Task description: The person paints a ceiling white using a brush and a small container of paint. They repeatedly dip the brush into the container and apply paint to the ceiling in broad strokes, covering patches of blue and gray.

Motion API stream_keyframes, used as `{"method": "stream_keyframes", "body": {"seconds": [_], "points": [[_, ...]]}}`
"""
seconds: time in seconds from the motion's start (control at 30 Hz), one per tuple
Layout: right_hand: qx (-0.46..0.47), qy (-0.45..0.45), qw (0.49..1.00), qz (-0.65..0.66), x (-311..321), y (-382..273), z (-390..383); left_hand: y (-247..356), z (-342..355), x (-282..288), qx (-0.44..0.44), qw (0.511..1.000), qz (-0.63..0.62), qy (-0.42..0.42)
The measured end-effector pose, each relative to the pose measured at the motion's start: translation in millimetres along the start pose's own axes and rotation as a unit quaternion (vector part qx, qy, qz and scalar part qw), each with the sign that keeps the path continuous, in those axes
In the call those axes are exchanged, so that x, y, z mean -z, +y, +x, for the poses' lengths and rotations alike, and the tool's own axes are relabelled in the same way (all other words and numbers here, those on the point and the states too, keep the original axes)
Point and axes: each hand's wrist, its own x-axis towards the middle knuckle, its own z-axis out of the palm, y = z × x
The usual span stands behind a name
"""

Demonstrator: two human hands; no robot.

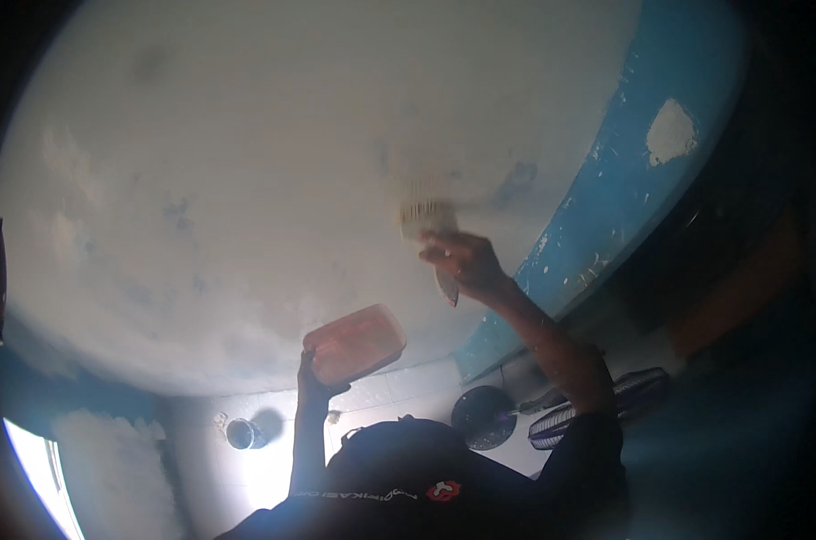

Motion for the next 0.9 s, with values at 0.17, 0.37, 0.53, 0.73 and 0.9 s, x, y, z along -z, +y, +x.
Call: {"method": "stream_keyframes", "body": {"seconds": [0.17,0.37,0.53,0.73,0.9], "points": [[-0.009,-0.034,0.999,0.013,38.1,-2.8,45.9,28.8,-10.9,47.6,-0.008,0.999,0.016,-0.034],[-0.042,0.305,0.949,-0.070,80.9,-42.4,118.5,41.2,-43.6,76.2,-0.046,0.998,0.039,-0.032],[-0.116,0.114,0.986,0.030,-69.4,-94.8,16.5,27.1,-55.6,115.4,-0.013,1.000,0.000,-0.025],[-0.102,-0.054,0.986,0.116,-94.4,-111.7,-2.8,24.0,-67.0,140.2,0.010,0.998,-0.065,-0.011],[-0.101,0.211,0.972,0.026,-5.9,-119.2,87.6,30.0,-61.3,158.5,-0.037,0.999,0.016,0.017]]}}
